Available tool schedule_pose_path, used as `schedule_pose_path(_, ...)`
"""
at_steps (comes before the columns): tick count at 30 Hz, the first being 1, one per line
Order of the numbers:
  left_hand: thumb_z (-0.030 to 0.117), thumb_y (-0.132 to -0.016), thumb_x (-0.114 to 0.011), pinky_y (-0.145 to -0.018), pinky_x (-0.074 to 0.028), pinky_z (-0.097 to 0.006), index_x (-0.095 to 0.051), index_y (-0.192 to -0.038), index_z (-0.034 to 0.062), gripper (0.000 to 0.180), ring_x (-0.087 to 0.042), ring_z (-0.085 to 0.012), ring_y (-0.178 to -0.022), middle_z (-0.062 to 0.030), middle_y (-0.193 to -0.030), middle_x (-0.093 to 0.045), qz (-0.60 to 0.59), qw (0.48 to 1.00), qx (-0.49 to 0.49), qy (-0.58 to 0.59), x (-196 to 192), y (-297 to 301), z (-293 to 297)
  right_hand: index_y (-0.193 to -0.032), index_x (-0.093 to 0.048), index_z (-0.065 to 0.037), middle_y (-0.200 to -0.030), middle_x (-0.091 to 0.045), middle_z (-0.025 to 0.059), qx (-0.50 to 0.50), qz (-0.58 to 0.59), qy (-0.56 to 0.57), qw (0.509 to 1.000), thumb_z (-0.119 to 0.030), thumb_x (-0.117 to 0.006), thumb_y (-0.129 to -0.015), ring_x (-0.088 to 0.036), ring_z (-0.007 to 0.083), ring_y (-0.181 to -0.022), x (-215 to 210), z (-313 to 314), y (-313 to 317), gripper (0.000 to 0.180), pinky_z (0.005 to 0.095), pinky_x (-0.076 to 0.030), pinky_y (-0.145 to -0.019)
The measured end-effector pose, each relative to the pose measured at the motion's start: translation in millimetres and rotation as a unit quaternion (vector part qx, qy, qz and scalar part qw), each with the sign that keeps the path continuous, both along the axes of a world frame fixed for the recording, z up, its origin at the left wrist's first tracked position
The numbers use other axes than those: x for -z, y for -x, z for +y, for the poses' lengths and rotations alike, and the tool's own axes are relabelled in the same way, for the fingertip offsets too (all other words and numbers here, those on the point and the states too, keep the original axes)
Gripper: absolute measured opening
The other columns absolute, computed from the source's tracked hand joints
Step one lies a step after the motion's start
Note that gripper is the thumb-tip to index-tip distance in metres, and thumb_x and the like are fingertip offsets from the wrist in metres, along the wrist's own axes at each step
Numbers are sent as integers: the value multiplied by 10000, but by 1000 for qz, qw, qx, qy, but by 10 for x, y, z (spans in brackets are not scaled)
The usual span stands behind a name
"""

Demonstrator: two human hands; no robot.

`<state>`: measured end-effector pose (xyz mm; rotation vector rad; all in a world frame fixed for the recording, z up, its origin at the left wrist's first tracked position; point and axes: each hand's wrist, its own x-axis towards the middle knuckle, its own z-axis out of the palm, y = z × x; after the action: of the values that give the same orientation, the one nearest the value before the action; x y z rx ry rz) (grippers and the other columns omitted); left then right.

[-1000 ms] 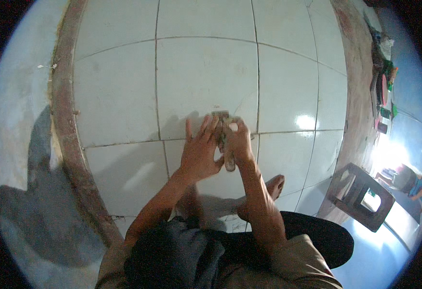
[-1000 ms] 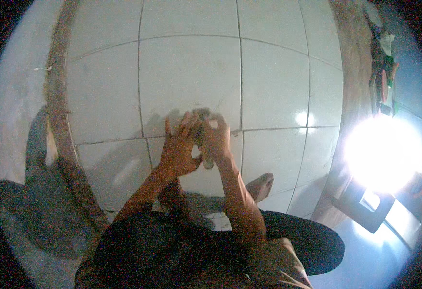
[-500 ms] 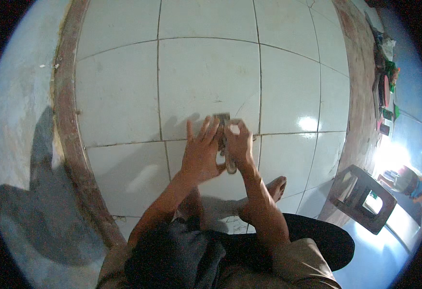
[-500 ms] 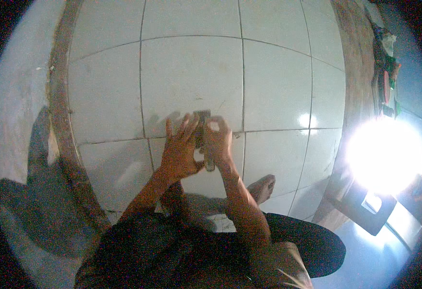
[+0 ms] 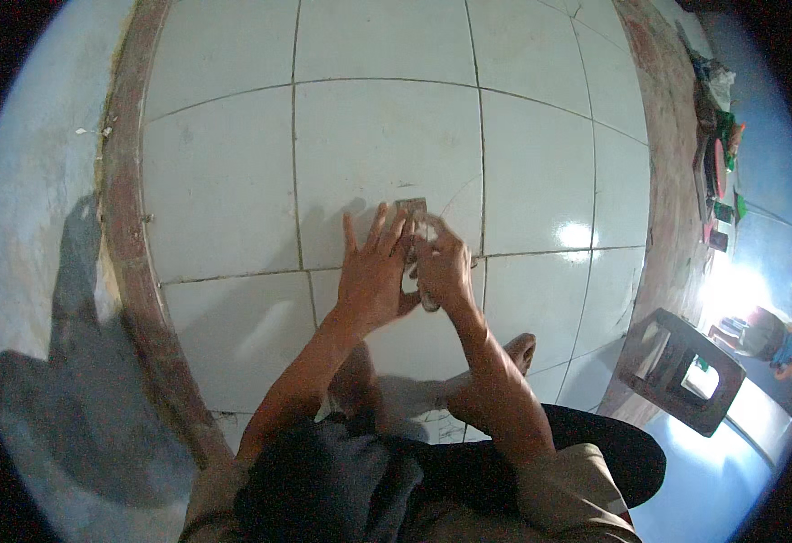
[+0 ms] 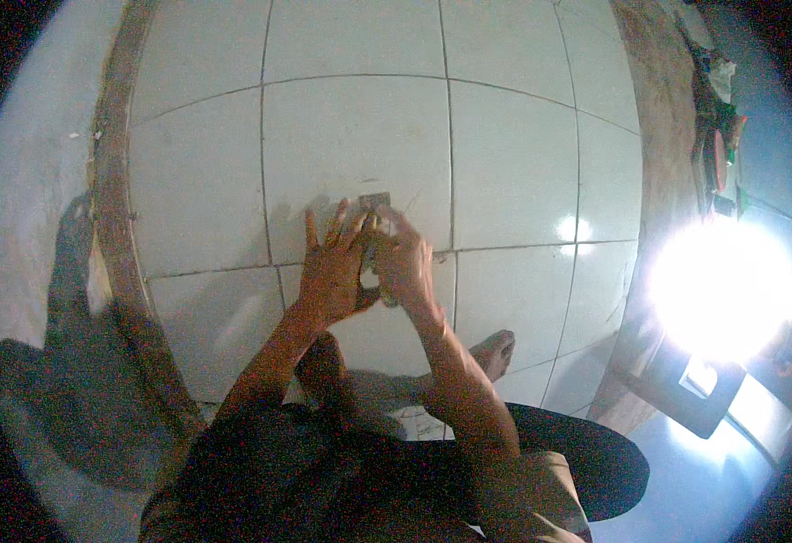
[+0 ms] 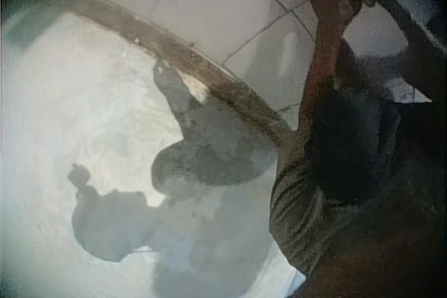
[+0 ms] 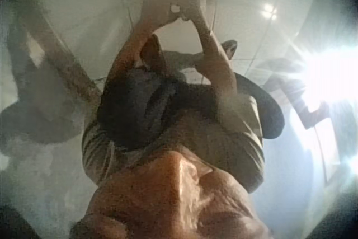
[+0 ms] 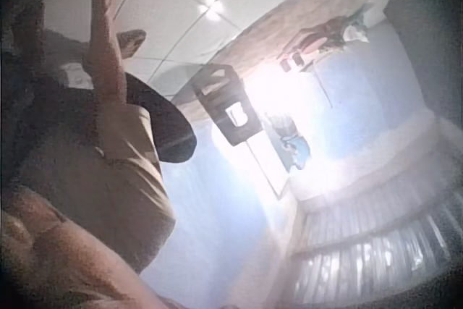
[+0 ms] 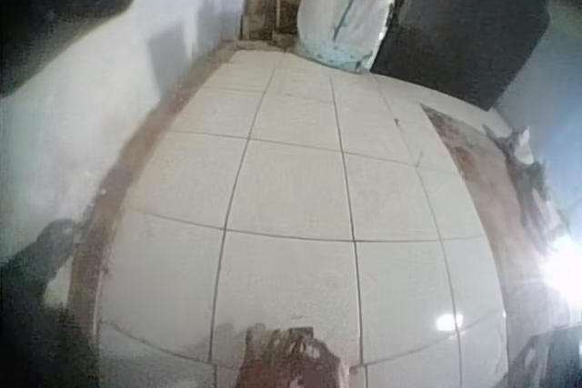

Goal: The person sits on a tiled floor and uses a grout float to apply and smooth grout into the joints between white floor tiles. They repeatedly press and drag the tool along the grout lines to fill gaps and remove excess material.

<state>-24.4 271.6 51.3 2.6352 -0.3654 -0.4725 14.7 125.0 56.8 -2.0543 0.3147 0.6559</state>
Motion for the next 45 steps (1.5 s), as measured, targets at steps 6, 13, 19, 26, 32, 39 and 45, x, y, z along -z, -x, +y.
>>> schedule_pose_path(6,633,-660,-774,-1183,11,-770,-361,-1572,61,1152,-99,-370,-1583,-155,-1682,-234,-125,989,35,-66,293,518,-94,-1578,-364,-121,-739,-677,250,-181,-24,198,963,-126,-528,-956,-721,381,-675,-188,26,568,643,490,-536,-596)
schedule_pose_path(13,620,-712,-789,-1190,-11,-779,-353,-1577,72,1113,-118,-344,-1576,-144,-1671,-240,-43,999,17,-6,187,-173,-44,-1590,-235,-102,-853,-724,225,-206,-59,209,954,-187,-590,-959,-724,425,-737,88,86,-65,729,536,-527,-586)
schedule_pose_path(19,559,-740,-754,-1190,-3,-766,-365,-1567,70,1036,-99,-354,-1583,-147,-1681,-240,-40,996,44,-59,139,-430,-6,-1578,-265,-67,-802,-709,238,-193,-64,185,961,-199,-604,-961,-717,417,-685,24,108,-295,717,526,-514,-534)
schedule_pose_path(26,484,-764,-761,-1185,23,-767,-393,-1555,57,972,-94,-369,-1583,-169,-1681,-231,-65,998,23,-11,327,304,-155,-1589,-310,-65,-758,-687,276,-170,-41,173,969,-240,-509,-1025,-709,432,-651,64,-11,353,624,501,-524,-547)
schedule_pose_path(32,592,-683,-803,-1191,16,-755,-337,-1575,41,1147,-101,-380,-1579,-176,-1673,-249,-80,996,21,-32,222,-772,83,-1566,-361,-101,-811,-702,281,-182,-131,172,959,-253,-506,-1028,-718,457,-713,39,175,-668,578,538,-529,-573)
schedule_pose_path(39,557,-718,-821,-1205,-32,-745,-343,-1552,-16,1119,-160,-359,-1566,-228,-1640,-267,-32,999,42,2,189,2,-127,-1595,-313,-94,-764,-689,275,-183,-35,165,968,-243,-532,-1014,-729,399,-667,-60,1,62,638,496,-536,-562)
schedule_pose_path(45,528,-693,-847,-1256,-23,-648,-323,-1552,-24,1148,-179,-359,-1560,-247,-1628,-282,-57,998,17,13,236,-381,-52,-1582,-335,-87,-800,-697,280,-193,-84,170,963,-240,-555,-1005,-725,412,-678,161,41,-280,635,489,-543,-564)
